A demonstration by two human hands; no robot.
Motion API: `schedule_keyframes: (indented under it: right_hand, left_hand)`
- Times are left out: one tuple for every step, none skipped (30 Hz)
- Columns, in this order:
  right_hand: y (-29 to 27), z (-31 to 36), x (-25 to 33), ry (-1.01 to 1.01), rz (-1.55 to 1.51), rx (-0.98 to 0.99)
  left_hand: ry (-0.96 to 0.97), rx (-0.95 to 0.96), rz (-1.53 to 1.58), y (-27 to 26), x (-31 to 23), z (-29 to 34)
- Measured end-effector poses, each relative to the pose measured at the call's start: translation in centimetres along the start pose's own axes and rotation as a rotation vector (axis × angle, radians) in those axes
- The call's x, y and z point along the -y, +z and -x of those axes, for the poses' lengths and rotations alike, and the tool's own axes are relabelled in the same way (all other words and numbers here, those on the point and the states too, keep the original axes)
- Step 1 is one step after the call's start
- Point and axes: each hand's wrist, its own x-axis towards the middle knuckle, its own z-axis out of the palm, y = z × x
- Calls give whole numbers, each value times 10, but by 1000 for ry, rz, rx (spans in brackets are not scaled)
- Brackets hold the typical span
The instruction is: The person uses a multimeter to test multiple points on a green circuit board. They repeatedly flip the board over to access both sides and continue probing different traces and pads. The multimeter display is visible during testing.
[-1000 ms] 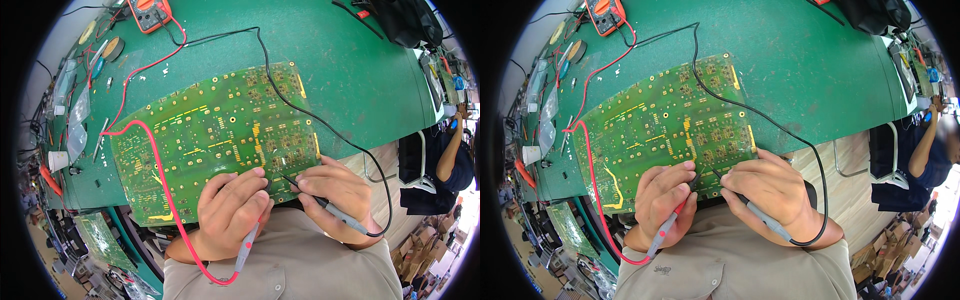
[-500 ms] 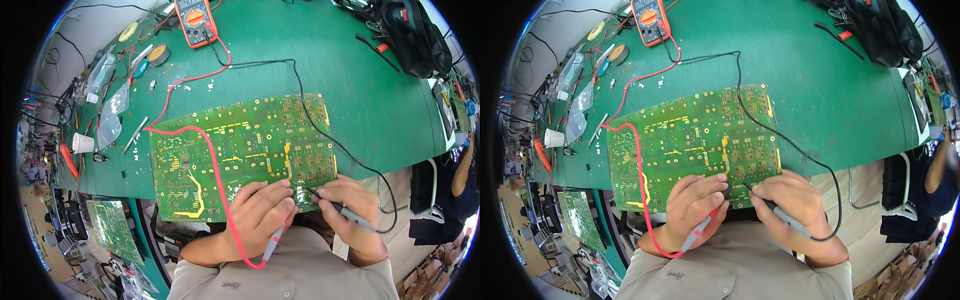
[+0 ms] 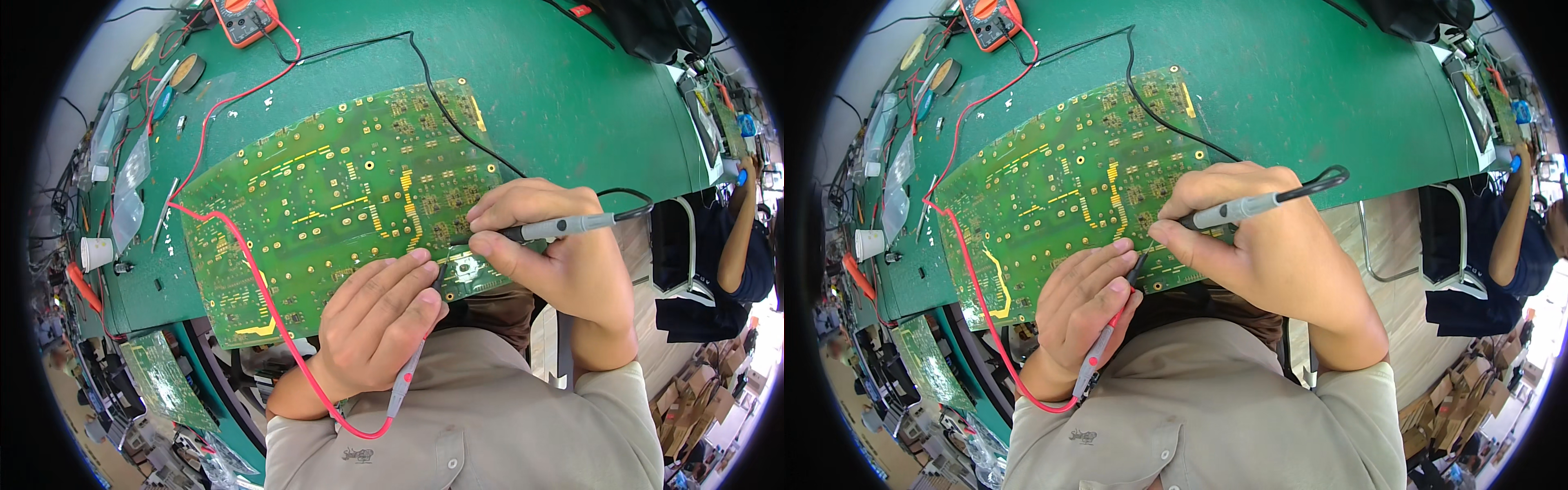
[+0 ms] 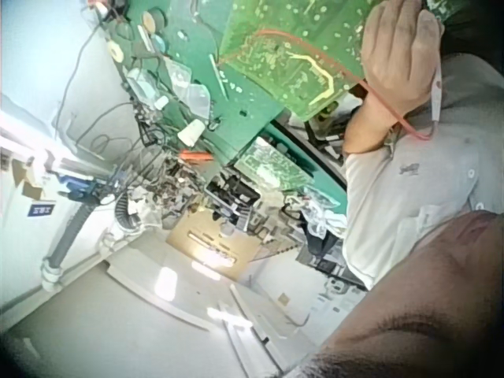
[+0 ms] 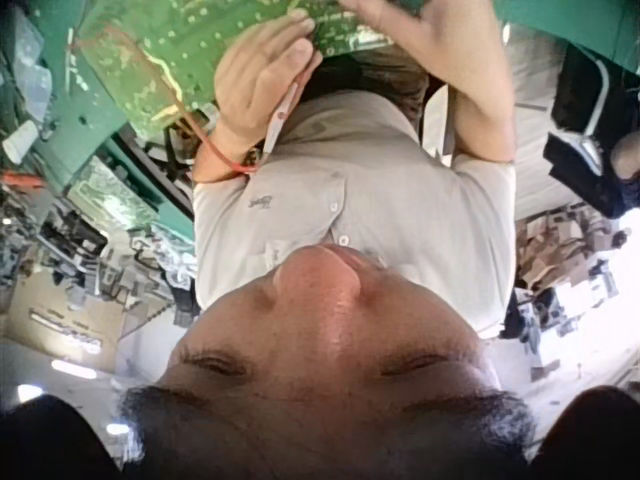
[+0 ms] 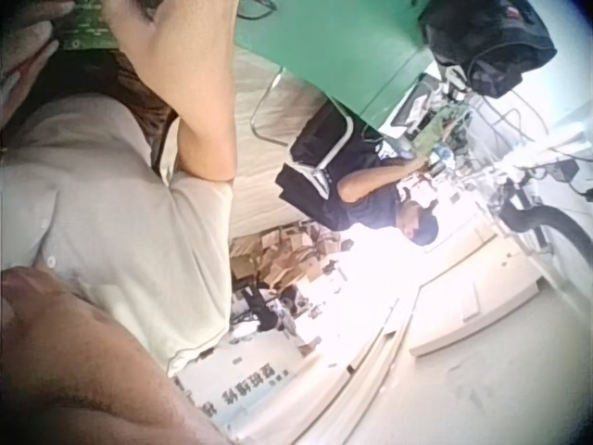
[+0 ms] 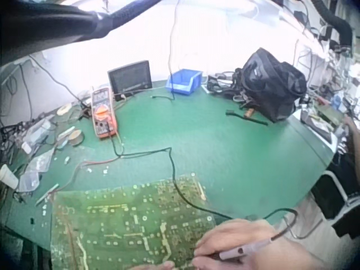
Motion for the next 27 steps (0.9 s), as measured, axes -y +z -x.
schedule_keyframes:
  right_hand:
    - [0,0,-1,-13,-10,-3]
    - [1,0,-1,-20,-23,-3]
    - [1,-1,-1,-32,-21,-6]
    - [1,-1,-2,-36,-22,-7]
    - [2,-1,-2,-40,-23,-6]
    - [3,-1,-3,-60,-34,-30]
    - [5,-1,-4,-79,-44,-54]
    - [7,-1,-5,-88,-61,-74]
    - [6,0,-5,-94,-57,-76]
    - [6,0,-5,-91,-59,-76]
    - [5,1,-5,-67,-57,-63]
    - [4,2,-4,-64,-30,-45]
    - [1,3,-3,-53,-1,-18]
    - [-1,1,-2,-62,26,5]
    - [-1,1,0,-58,38,5]
    - [2,0,1,-56,-2,-45]
    - [2,-1,3,-72,33,-54]
    - [2,-1,3,-90,75,-69]
    - [2,-2,3,-78,61,-54]
    - [3,-3,3,-79,66,-51]
    - [3,-2,2,-87,70,-59]
    - [3,-2,1,-93,72,-67]
    - [2,-2,1,-94,75,-54]
    - [2,-2,0,-81,66,-42]
    - [1,-1,-1,-70,59,-35]
    - [1,-1,-1,-58,53,-31]
    - [0,-1,-1,-63,56,-29]
  left_hand:
    - [4,3,-12,0,0,0]
    - [5,9,-30,0,0,-1]
    - [8,6,-28,1,0,-1]
    - [9,6,-31,1,0,-1]
    - [9,7,-39,1,0,-1]
    - [9,3,-31,2,0,-1]
    - [8,0,-29,2,0,0]
    - [3,3,-32,2,1,1]
    - [7,1,-30,2,1,2]
    - [9,4,-34,2,1,2]
    - [4,16,-45,2,0,3]
    - [0,20,-26,1,-1,3]
    - [-4,31,-26,0,-2,2]
    - [-4,37,-47,-2,-2,0]
    - [-24,40,-41,-2,-5,-3]
    - [-56,27,-48,-3,-8,-5]
    - [-58,26,-61,-3,-10,-8]
    - [-73,27,-64,-2,-11,-11]
    - [-73,56,-89,-3,-13,-13]
    - [-76,69,-88,-3,-13,-15]
    - [-83,85,-81,-4,-14,-18]
    - [-92,103,-74,-3,-15,-19]
    - [-91,118,-75,-3,-15,-21]
    - [-104,114,-59,-4,-15,-23]
    - [-123,113,-40,-4,-15,-24]
    - [-145,113,-17,-5,-15,-26]
    - [-142,118,-11,-6,-14,-27]
